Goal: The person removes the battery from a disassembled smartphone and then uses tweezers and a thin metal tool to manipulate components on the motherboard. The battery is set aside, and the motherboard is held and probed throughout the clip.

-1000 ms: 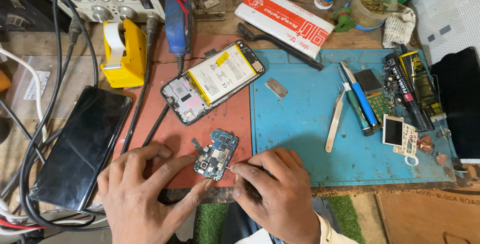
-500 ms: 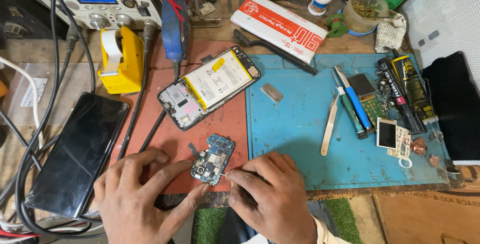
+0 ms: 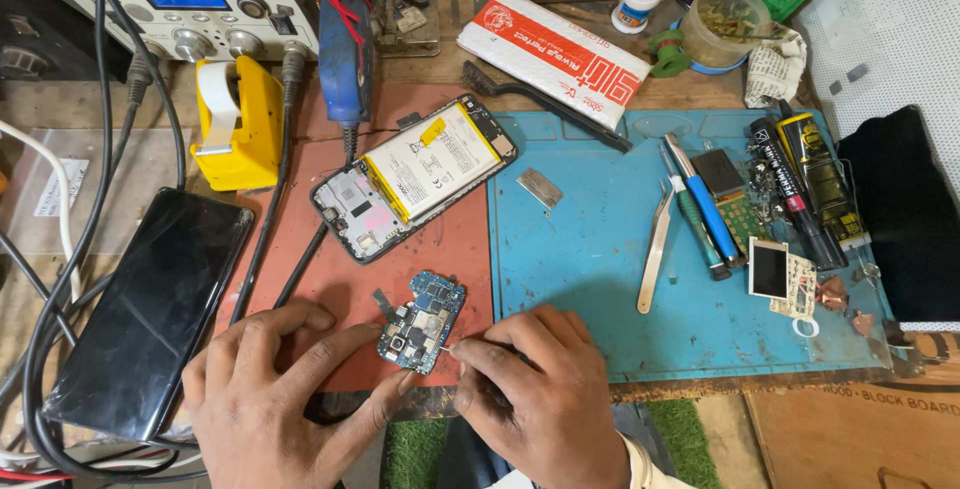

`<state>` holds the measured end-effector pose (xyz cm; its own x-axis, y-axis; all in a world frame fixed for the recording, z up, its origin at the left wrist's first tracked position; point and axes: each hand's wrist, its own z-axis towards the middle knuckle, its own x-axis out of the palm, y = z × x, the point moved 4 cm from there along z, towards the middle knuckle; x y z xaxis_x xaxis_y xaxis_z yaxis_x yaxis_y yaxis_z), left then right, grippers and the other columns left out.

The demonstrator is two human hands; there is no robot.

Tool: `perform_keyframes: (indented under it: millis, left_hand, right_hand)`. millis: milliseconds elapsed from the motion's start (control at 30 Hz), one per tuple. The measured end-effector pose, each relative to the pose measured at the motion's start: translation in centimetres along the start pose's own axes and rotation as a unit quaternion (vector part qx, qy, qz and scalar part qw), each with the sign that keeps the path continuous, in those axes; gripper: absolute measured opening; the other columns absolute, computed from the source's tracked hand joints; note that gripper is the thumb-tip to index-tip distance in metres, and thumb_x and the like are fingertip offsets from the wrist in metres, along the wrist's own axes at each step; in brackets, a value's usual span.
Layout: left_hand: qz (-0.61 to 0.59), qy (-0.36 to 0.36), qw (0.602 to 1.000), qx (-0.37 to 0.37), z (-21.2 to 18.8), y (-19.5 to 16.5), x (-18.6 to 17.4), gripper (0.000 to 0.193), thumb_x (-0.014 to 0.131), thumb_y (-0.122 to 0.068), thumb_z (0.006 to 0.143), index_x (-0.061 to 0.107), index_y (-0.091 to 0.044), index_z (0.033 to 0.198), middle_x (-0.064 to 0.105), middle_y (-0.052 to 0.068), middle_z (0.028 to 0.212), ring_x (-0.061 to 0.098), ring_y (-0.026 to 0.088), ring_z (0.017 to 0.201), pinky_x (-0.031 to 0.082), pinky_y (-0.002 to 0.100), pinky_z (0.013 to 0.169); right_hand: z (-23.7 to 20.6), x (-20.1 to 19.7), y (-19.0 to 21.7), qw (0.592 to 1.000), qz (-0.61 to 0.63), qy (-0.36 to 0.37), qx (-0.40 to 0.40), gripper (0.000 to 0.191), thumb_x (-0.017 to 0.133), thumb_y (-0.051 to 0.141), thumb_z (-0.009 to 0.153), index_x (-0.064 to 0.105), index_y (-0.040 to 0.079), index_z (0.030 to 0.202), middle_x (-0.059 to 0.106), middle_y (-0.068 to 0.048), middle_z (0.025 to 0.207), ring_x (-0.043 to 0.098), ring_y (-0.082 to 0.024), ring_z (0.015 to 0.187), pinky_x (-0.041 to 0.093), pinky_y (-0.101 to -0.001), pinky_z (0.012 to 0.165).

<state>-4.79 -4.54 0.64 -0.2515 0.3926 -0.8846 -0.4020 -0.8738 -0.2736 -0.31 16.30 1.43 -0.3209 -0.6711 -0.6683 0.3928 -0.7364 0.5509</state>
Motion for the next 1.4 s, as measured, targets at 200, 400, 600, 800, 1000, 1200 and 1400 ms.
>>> perform_keyframes:
  millis: [200, 400, 600, 800, 1000, 1200, 1400]
  left_hand:
    - [0.0, -0.009, 1.0, 0.004, 0.07, -0.18, -0.05, 0.046, 0.079, -0.059, 0.065, 0.079, -0.031, 0.101, 0.063, -0.004, 0.103, 0.058, 0.022, 0.104, 0.039, 0.045, 0.096]
    - [-0.02, 0.006, 1.0, -0.008, -0.07, -0.24, -0.27, 0.048, 0.08, -0.058, 0.063, 0.08, -0.031, 0.103, 0.063, -0.003, 0.104, 0.058, 0.02, 0.102, 0.037, 0.046, 0.094]
    - [-0.03, 0.003, 1.0, -0.004, -0.02, -0.44, -0.42, 0.047, 0.08, -0.058, 0.066, 0.079, -0.031, 0.105, 0.062, -0.003, 0.107, 0.057, 0.021, 0.104, 0.037, 0.046, 0.094]
    - [-0.025, 0.007, 1.0, -0.004, -0.02, -0.43, -0.41, 0.049, 0.08, -0.059, 0.066, 0.079, -0.03, 0.106, 0.062, -0.002, 0.108, 0.057, 0.022, 0.103, 0.036, 0.046, 0.093]
    - [-0.029, 0.002, 1.0, -0.002, 0.04, -0.42, -0.45, 0.049, 0.08, -0.058, 0.066, 0.079, -0.03, 0.106, 0.062, -0.003, 0.109, 0.057, 0.022, 0.103, 0.037, 0.046, 0.094]
    - [-0.033, 0.005, 0.999, 0.0, 0.0, -0.49, -0.57, 0.049, 0.08, -0.058, 0.066, 0.079, -0.03, 0.106, 0.062, -0.003, 0.109, 0.057, 0.022, 0.103, 0.037, 0.046, 0.094]
    - [-0.028, 0.009, 1.0, -0.002, 0.05, -0.48, -0.51, 0.049, 0.079, -0.059, 0.066, 0.079, -0.03, 0.106, 0.062, -0.003, 0.109, 0.056, 0.023, 0.104, 0.036, 0.046, 0.094]
  right_hand:
    - [-0.07, 0.15, -0.03, 1.0, -0.008, -0.006, 0.012, 0.029, 0.082, 0.012, 0.071, 0.074, 0.014, 0.099, 0.063, 0.001, 0.087, 0.061, -0.022, 0.081, 0.047, -0.0397, 0.075]
    - [-0.08, -0.03, -0.12, 1.0, 0.005, 0.013, 0.017, 0.032, 0.083, 0.014, 0.069, 0.074, 0.012, 0.1, 0.065, 0.001, 0.088, 0.063, -0.022, 0.082, 0.047, -0.0399, 0.075]
    - [-0.05, 0.05, -0.09, 1.0, -0.004, 0.01, 0.018, 0.032, 0.082, 0.014, 0.07, 0.075, 0.013, 0.101, 0.065, 0.002, 0.089, 0.063, -0.022, 0.082, 0.047, -0.04, 0.076]
    - [-0.12, 0.11, -0.16, 1.0, -0.005, 0.008, 0.018, 0.029, 0.082, 0.014, 0.071, 0.075, 0.013, 0.099, 0.065, 0.002, 0.088, 0.063, -0.021, 0.082, 0.047, -0.0401, 0.075]
    - [-0.04, 0.14, -0.06, 1.0, -0.013, 0.003, 0.026, 0.027, 0.082, 0.013, 0.073, 0.075, 0.013, 0.099, 0.064, 0.001, 0.088, 0.062, -0.022, 0.081, 0.048, -0.0398, 0.075]
    - [-0.02, 0.1, 0.02, 1.0, -0.015, 0.001, 0.02, 0.026, 0.082, 0.012, 0.073, 0.075, 0.012, 0.098, 0.065, 0.001, 0.088, 0.062, -0.022, 0.081, 0.047, -0.04, 0.074]
    - [-0.05, 0.05, 0.0, 1.0, -0.011, -0.002, 0.028, 0.026, 0.082, 0.012, 0.073, 0.075, 0.012, 0.098, 0.066, 0.001, 0.089, 0.063, -0.021, 0.081, 0.048, -0.0393, 0.075]
